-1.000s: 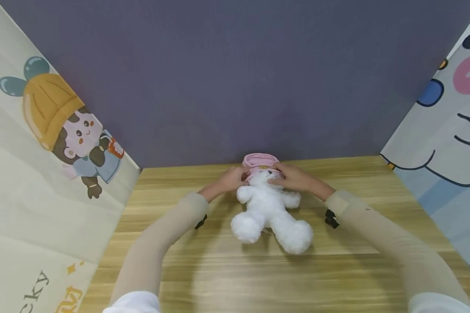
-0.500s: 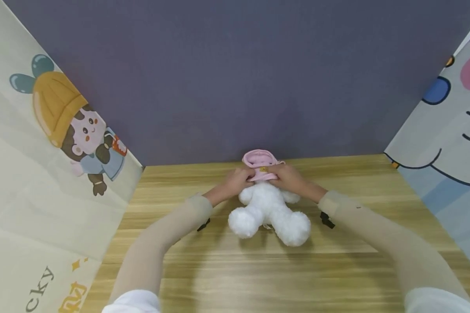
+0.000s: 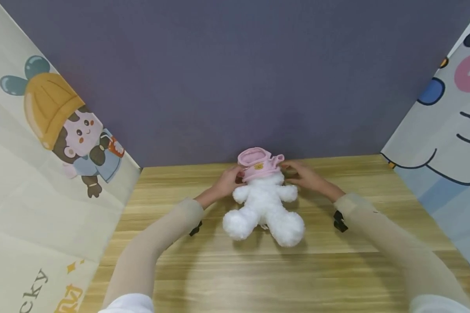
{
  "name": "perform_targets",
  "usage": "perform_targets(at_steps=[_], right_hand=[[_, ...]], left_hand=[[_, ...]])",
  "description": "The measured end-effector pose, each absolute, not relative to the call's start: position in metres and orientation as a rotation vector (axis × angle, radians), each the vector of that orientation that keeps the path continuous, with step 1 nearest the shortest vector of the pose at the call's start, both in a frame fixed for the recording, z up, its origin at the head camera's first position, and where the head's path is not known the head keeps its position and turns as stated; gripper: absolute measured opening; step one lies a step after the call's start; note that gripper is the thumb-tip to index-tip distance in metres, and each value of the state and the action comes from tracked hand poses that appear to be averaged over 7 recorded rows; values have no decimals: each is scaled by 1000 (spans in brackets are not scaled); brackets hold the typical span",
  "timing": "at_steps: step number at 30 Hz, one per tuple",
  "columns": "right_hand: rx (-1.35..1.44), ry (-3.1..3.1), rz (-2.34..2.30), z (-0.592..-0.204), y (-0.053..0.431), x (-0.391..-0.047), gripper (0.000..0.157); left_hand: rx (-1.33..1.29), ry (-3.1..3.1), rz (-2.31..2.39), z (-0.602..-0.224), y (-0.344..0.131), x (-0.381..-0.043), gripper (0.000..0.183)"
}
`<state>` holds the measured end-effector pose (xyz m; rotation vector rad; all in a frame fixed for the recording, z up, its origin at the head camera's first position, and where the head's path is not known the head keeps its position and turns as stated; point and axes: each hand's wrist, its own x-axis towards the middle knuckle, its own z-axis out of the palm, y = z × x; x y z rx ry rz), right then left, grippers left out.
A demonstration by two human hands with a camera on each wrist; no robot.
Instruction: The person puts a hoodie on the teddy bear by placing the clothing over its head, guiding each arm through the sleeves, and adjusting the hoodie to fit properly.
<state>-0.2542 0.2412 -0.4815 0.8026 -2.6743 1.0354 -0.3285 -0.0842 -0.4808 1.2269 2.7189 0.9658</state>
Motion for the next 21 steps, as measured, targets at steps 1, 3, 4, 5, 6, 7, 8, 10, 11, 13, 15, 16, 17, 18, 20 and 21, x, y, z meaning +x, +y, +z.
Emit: perform_targets(at_steps=[1, 3, 4, 5, 6, 7, 8, 10, 11, 13, 15, 16, 17, 18, 20, 21], right_hand=[[820, -2686, 1019, -483, 242, -257, 61], [863, -2698, 998, -485, 242, -263, 68], [868, -2706, 990, -486, 242, -264, 68], [870, -2711, 991, -488, 242, -266, 68], [865, -2714, 1002, -488, 242, -268, 66], [859, -2716, 1007, -489, 241, -269, 64], [847, -2719, 1014, -490, 240, -270, 61], [817, -2729, 1014, -489, 238, -273, 54], [801, -2732, 1003, -489, 236, -274, 51], [775, -2725, 947, -489, 232, -276, 43], [759, -2686, 860, -491, 227, -277, 32], [758, -2651, 804, -493, 225, -278, 28], [760, -2607, 747, -496, 222, -278, 24], [765, -2559, 701, -499, 219, -278, 23], [749, -2472, 635, -506, 213, -277, 23], [740, -2433, 617, -509, 210, -275, 22]], left_hand=[[1217, 2727, 947, -480, -83, -329, 42], [1208, 2744, 909, -481, -80, -329, 45], [1212, 2743, 904, -481, -79, -329, 46], [1222, 2736, 907, -483, -78, -329, 46], [1233, 2729, 912, -484, -77, -329, 45], [1246, 2725, 914, -486, -77, -329, 43], [1261, 2717, 925, -487, -76, -329, 40], [1285, 2703, 954, -491, -76, -330, 35], [1291, 2704, 958, -492, -75, -330, 32], [1294, 2703, 978, -494, -75, -330, 30], [1297, 2702, 993, -494, -75, -331, 29], [1300, 2708, 984, -494, -75, -331, 29], [1308, 2712, 974, -494, -74, -331, 29], [1318, 2720, 955, -494, -75, -331, 28], [1345, 2744, 909, -495, -75, -332, 27], [1357, 2754, 889, -495, -76, -332, 26]])
